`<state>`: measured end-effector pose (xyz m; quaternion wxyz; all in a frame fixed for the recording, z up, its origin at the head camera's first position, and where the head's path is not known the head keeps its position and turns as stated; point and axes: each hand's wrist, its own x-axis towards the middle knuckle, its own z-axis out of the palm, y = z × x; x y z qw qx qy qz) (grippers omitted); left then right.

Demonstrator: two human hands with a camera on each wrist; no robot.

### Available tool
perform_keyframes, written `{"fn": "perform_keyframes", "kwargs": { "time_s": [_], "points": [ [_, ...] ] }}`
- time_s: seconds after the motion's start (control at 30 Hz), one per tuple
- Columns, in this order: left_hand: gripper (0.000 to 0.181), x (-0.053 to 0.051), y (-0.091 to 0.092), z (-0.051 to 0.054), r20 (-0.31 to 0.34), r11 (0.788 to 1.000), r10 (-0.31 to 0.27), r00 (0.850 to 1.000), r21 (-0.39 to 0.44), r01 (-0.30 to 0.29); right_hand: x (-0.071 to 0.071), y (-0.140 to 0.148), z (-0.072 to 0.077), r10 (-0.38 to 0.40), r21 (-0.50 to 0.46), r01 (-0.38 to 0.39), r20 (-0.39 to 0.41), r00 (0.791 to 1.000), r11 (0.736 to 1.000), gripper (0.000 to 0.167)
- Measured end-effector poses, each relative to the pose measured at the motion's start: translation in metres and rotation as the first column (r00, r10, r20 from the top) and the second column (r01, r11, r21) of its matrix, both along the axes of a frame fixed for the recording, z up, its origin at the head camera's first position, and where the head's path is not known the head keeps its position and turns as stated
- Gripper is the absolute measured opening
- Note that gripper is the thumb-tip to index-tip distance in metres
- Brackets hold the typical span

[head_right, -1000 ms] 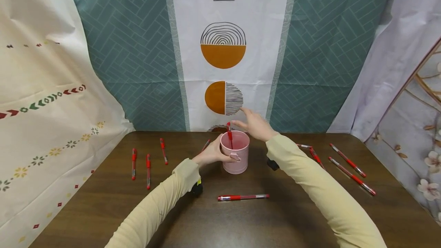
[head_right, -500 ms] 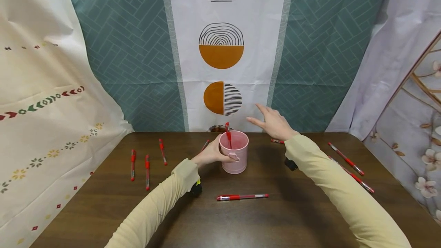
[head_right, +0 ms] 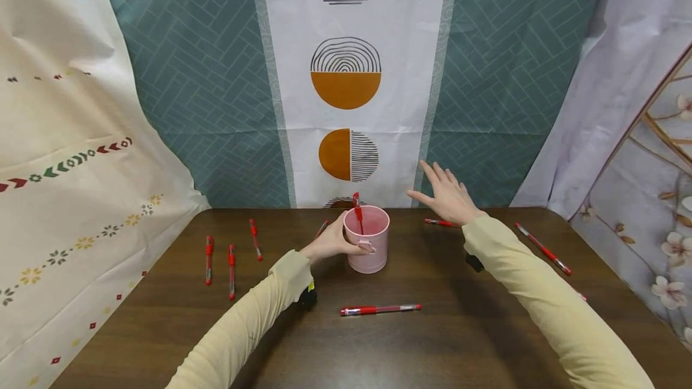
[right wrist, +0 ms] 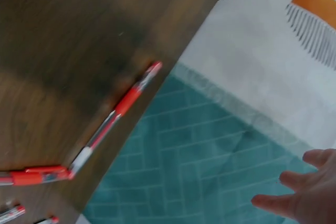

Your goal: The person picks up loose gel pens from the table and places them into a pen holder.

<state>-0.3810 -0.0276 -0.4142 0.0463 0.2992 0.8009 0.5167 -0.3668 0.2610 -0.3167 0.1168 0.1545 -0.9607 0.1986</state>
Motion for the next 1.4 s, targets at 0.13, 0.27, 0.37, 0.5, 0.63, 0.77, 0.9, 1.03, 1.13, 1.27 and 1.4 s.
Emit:
{"fn": "perform_keyframes", "kwargs": {
  "time_s": [0.13, 0.27, 0.37, 0.5, 0.63, 0.77, 0.9, 1.03, 1.13, 1.27, 1.4],
  "points": [
    [0.083, 0.000, 0.000, -0.001, 0.016, 1.000, -0.019, 1.000, 0.017, 0.019, -0.003, 0.009, -0.009, -0.024, 0.017, 0.024, 0.011, 1.000, 1.000, 0.086],
    [0.083, 0.001, 0.000, -0.001, 0.019, 0.999, -0.027, 0.999, 0.025, 0.026, -0.005, 0.014, -0.016, -0.038, 0.051, 0.037, 0.012, 0.999, 0.998, 0.088],
    [0.083, 0.001, -0.001, 0.000, 0.011, 0.999, -0.022, 1.000, 0.024, 0.021, -0.007, 0.016, -0.021, -0.041, 0.075, 0.039, 0.018, 0.999, 0.996, 0.089],
    [0.082, 0.001, 0.000, 0.000, 0.005, 0.999, -0.022, 1.000, 0.031, 0.022, -0.008, 0.018, -0.026, -0.050, 0.093, 0.046, 0.038, 0.998, 0.995, 0.091],
    [0.082, 0.001, 0.000, 0.001, 0.004, 0.999, -0.025, 1.000, 0.035, 0.025, -0.011, 0.020, -0.031, -0.059, 0.104, 0.053, 0.060, 0.996, 0.993, 0.092],
    [0.082, 0.009, -0.001, 0.009, 0.014, 0.997, -0.048, 0.999, 0.058, 0.047, -0.013, 0.021, -0.037, -0.064, 0.121, 0.053, 0.084, 0.994, 0.991, 0.094],
    [0.082, 0.020, -0.003, 0.023, 0.024, 0.995, -0.073, 0.997, 0.069, 0.071, -0.016, 0.021, -0.043, -0.069, 0.138, 0.053, 0.109, 0.992, 0.989, 0.094],
    [0.082, 0.020, -0.004, 0.023, 0.026, 0.995, -0.069, 0.997, 0.071, 0.067, -0.019, 0.021, -0.050, -0.068, 0.152, 0.047, 0.138, 0.988, 0.987, 0.090],
    [0.082, 0.013, -0.002, 0.013, 0.029, 0.998, -0.044, 0.999, 0.056, 0.042, -0.020, 0.023, -0.056, -0.064, 0.157, 0.037, 0.170, 0.983, 0.987, 0.086],
    [0.083, 0.003, 0.000, 0.002, 0.023, 1.000, -0.013, 1.000, 0.021, 0.013, -0.020, 0.025, -0.062, -0.049, 0.158, 0.020, 0.185, 0.982, 0.987, 0.084],
    [0.083, 0.002, 0.000, 0.000, 0.004, 0.999, -0.017, 1.000, 0.031, 0.017, -0.020, 0.029, -0.068, -0.037, 0.165, 0.007, 0.176, 0.984, 0.986, 0.080]
  ]
}}
